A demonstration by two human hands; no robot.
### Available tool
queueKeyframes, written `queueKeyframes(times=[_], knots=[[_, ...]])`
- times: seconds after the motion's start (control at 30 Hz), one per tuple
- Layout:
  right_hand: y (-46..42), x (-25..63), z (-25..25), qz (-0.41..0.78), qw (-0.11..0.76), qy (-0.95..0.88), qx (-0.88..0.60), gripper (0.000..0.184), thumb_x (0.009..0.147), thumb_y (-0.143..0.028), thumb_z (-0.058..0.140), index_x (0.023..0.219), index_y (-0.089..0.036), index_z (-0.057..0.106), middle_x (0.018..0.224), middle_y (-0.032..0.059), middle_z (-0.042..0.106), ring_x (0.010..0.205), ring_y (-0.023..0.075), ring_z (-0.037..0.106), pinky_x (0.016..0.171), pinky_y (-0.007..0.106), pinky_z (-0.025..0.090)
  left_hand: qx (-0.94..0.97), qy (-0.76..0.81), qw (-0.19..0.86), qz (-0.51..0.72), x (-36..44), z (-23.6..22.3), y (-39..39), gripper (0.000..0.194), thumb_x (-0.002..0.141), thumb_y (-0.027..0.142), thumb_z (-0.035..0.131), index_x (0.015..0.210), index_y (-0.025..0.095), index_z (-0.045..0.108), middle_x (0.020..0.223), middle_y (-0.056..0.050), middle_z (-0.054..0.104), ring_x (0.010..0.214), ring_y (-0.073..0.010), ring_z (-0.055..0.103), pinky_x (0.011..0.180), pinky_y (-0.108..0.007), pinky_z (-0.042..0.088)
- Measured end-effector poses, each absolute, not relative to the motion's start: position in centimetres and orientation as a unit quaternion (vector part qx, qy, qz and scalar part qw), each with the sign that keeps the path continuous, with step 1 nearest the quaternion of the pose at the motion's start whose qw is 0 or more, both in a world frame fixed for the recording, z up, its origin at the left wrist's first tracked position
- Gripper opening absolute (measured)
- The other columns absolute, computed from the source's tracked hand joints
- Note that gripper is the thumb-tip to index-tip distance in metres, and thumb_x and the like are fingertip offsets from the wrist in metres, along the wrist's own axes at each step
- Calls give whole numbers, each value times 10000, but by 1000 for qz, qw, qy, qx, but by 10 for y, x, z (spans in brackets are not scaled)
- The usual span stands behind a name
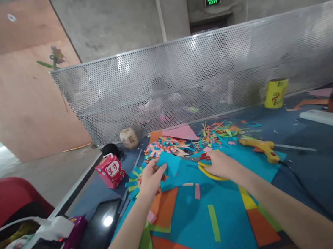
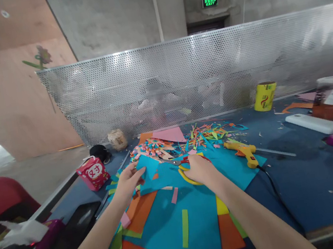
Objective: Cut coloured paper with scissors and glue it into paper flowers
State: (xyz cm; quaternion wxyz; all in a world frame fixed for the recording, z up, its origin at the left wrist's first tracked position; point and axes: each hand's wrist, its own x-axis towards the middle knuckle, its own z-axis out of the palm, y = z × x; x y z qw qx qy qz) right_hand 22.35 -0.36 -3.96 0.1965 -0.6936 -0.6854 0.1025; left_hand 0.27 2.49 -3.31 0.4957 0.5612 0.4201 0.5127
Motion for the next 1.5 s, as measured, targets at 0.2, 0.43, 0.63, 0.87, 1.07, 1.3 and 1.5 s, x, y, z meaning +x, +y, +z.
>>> queueKeyframes(times=[0.2, 0.43, 0.63, 0.87, 1.07, 1.3, 1.5], knots=[[-7, 208, -37, 123, 294, -714, -624, 274, 767, -443, 439, 822, -179, 489, 791, 42, 577, 690, 148, 552, 576, 226, 393, 541, 397, 508, 540, 6, -28, 20, 337, 601, 411, 652, 742, 165, 469, 532, 49, 534, 481, -133, 578, 450, -235, 454], [-26, 190, -32, 264, 382, -704, -538, 205, 730, -349, 479, 691, -225, 321, 633, -47, 406, 578, 123, 431, 531, 244, 382, 478, 329, 515, 631, 7, -19, 11, 266, 687, 396, 593, 710, 198, 417, 566, 73, 462, 568, -148, 618, 419, -194, 387], [-35, 183, -31, 331, 353, -702, -523, 183, 719, -310, 515, 744, -216, 360, 669, -48, 392, 612, 114, 406, 556, 237, 386, 425, 339, 551, 634, 15, -22, 6, 272, 630, 398, 647, 719, 192, 492, 626, 62, 522, 505, -74, 506, 420, -178, 385], [-36, 182, -32, 370, 376, -689, -498, 222, 768, -391, 454, 707, -215, 331, 680, -40, 394, 605, 106, 412, 569, 244, 408, 411, 322, 558, 646, 17, -24, 5, 247, 602, 287, 694, 624, 176, 474, 528, 73, 475, 502, -78, 518, 400, -165, 362], [-34, 182, -39, 362, 392, -680, -503, 208, 755, -406, 463, 733, -211, 395, 711, -13, 470, 633, 126, 473, 575, 255, 438, 364, 306, 598, 645, 17, -17, 2, 249, 525, 252, 736, 626, 163, 527, 538, 42, 527, 587, -150, 595, 417, -197, 404], [-33, 183, -43, 348, 392, -686, -505, 180, 749, -377, 490, 776, -210, 430, 689, -12, 481, 622, 136, 504, 567, 267, 462, 451, 391, 583, 551, 16, -27, 0, 191, 551, 278, 705, 524, 157, 561, 493, 45, 498, 463, -83, 479, 468, -222, 414], [-34, 186, -38, 297, 389, -711, -505, 171, 787, -374, 435, 792, -203, 440, 718, 4, 524, 658, 142, 522, 571, 255, 463, 610, 375, 520, 467, 12, -21, -1, 219, 681, 289, 616, 529, 146, 548, 489, 29, 512, 442, -55, 419, 434, -184, 331]])
